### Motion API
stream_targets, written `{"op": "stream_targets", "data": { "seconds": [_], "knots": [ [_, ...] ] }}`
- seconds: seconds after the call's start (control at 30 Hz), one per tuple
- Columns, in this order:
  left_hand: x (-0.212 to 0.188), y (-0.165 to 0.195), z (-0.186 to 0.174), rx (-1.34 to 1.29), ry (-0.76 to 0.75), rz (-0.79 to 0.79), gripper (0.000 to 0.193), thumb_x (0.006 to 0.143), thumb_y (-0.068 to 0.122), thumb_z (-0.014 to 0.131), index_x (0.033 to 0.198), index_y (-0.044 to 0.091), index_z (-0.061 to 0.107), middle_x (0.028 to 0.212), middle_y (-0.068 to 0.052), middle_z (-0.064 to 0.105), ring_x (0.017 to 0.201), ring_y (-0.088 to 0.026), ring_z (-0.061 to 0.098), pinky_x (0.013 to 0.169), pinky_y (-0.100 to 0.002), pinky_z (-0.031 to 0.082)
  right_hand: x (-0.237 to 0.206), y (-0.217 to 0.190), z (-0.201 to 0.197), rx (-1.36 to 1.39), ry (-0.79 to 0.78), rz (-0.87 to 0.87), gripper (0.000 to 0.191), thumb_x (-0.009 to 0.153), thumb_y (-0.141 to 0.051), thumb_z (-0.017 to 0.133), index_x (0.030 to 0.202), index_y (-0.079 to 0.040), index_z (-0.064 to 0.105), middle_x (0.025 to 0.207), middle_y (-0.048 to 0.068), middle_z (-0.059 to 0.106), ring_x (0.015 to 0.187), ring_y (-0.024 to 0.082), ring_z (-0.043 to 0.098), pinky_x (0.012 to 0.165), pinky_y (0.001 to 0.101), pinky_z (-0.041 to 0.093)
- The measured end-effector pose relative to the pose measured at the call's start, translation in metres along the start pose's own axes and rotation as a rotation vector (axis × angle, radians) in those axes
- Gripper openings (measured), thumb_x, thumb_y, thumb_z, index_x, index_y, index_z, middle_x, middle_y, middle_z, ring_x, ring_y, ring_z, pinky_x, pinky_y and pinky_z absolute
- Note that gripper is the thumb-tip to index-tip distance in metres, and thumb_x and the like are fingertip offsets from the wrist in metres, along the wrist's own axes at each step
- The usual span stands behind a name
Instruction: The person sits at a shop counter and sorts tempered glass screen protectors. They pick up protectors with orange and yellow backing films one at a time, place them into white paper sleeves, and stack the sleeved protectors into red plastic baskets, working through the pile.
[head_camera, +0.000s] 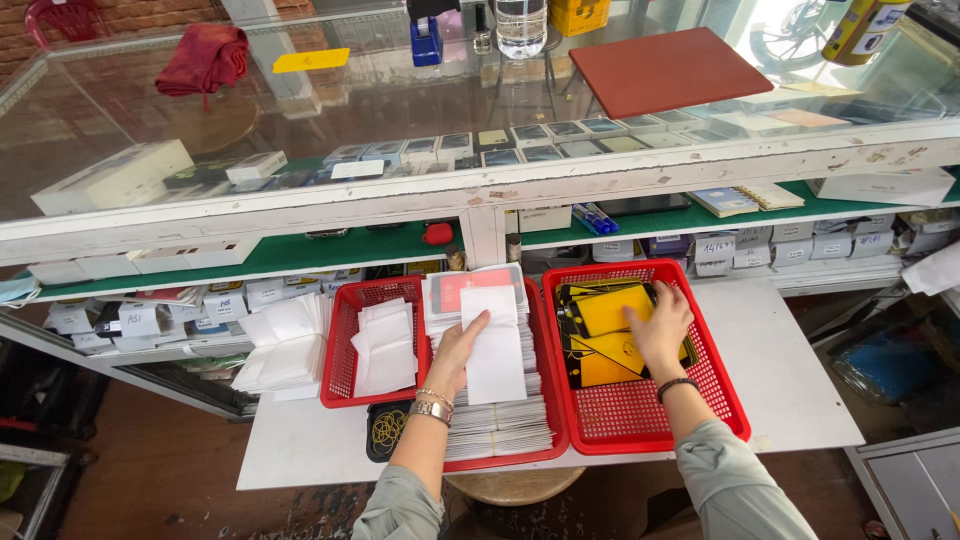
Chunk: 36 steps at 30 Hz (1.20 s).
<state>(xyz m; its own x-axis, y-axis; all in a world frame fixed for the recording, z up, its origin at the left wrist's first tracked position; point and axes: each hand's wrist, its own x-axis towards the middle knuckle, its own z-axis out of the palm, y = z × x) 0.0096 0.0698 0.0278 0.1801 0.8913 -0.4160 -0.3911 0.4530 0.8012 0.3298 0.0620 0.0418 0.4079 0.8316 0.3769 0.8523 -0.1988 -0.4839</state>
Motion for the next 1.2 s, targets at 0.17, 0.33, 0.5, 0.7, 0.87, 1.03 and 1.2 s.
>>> {"op": "stream_targets", "data": {
  "seconds": [0.17,0.33,0.5,0.7,0.87,1.03,1.2],
  "knots": [
    [0.004,-0.012,0.015,-0.036,0.046,0.007,0.047,0.088,0.032,0.076,0.118,-0.005,0.069,0.111,-0.014,0.076,0.094,-0.02,0.074,0.079,-0.036,0.062,-0.012,-0.023,0.003,-0.339,-0.295,-0.098,0.076,0.081,-0.04,0.081,0.146,-0.014,0.049,0.163,0.02,0.025,0.144,0.04,0.02,0.112,0.0587,0.023],
    [0.007,-0.019,0.036,-0.123,0.123,0.131,0.039,0.089,0.03,0.077,0.114,0.0,0.072,0.109,-0.011,0.076,0.092,-0.018,0.073,0.078,-0.032,0.06,-0.032,-0.062,0.02,0.559,-0.661,0.083,0.037,0.092,-0.037,0.068,0.116,-0.009,0.068,0.1,0.006,0.076,0.095,0.017,0.072,0.087,0.0302,0.056],
    [0.003,-0.011,0.042,-0.239,0.137,0.123,0.033,0.088,0.028,0.077,0.108,0.002,0.073,0.106,-0.011,0.076,0.089,-0.019,0.072,0.075,-0.032,0.059,-0.052,-0.074,0.03,0.924,-1.156,0.106,0.02,0.094,-0.024,0.071,0.089,-0.005,0.067,0.079,-0.003,0.066,0.073,0.007,0.059,0.071,0.0243,0.049],
    [-0.007,0.015,-0.01,-0.382,0.347,0.277,0.027,0.087,0.025,0.075,0.102,0.003,0.07,0.096,-0.008,0.076,0.082,-0.017,0.074,0.071,-0.031,0.062,-0.05,-0.063,0.023,0.816,-1.225,-0.015,0.019,0.094,-0.022,0.073,0.093,-0.004,0.067,0.082,-0.001,0.065,0.077,0.008,0.058,0.072,0.0234,0.048],
    [-0.017,0.045,-0.086,0.272,0.806,0.4,0.033,0.1,0.027,0.07,0.106,-0.006,0.07,0.093,-0.018,0.076,0.077,-0.024,0.068,0.073,-0.039,0.053,-0.048,-0.054,0.027,0.725,-1.072,0.121,0.02,0.095,-0.024,0.066,0.104,-0.006,0.069,0.087,0.0,0.071,0.08,0.009,0.063,0.076,0.024,0.054],
    [-0.022,0.057,-0.121,0.801,0.791,0.392,0.045,0.086,0.033,0.075,0.119,0.002,0.075,0.111,-0.021,0.077,0.104,-0.035,0.074,0.097,-0.045,0.054,-0.047,-0.015,0.028,0.801,-0.89,0.275,0.024,0.097,-0.025,0.065,0.108,-0.004,0.07,0.088,0.004,0.07,0.079,0.011,0.064,0.074,0.0246,0.054],
    [-0.008,0.056,-0.089,0.959,1.127,0.475,0.093,0.085,0.028,0.081,0.157,0.003,0.027,0.159,-0.027,0.032,0.143,-0.047,0.029,0.113,-0.06,0.027,-0.049,0.022,0.002,0.202,-0.341,0.024,0.035,0.091,-0.034,0.073,0.11,-0.005,0.068,0.1,0.008,0.069,0.095,0.025,0.062,0.085,0.0378,0.052]
  ]
}}
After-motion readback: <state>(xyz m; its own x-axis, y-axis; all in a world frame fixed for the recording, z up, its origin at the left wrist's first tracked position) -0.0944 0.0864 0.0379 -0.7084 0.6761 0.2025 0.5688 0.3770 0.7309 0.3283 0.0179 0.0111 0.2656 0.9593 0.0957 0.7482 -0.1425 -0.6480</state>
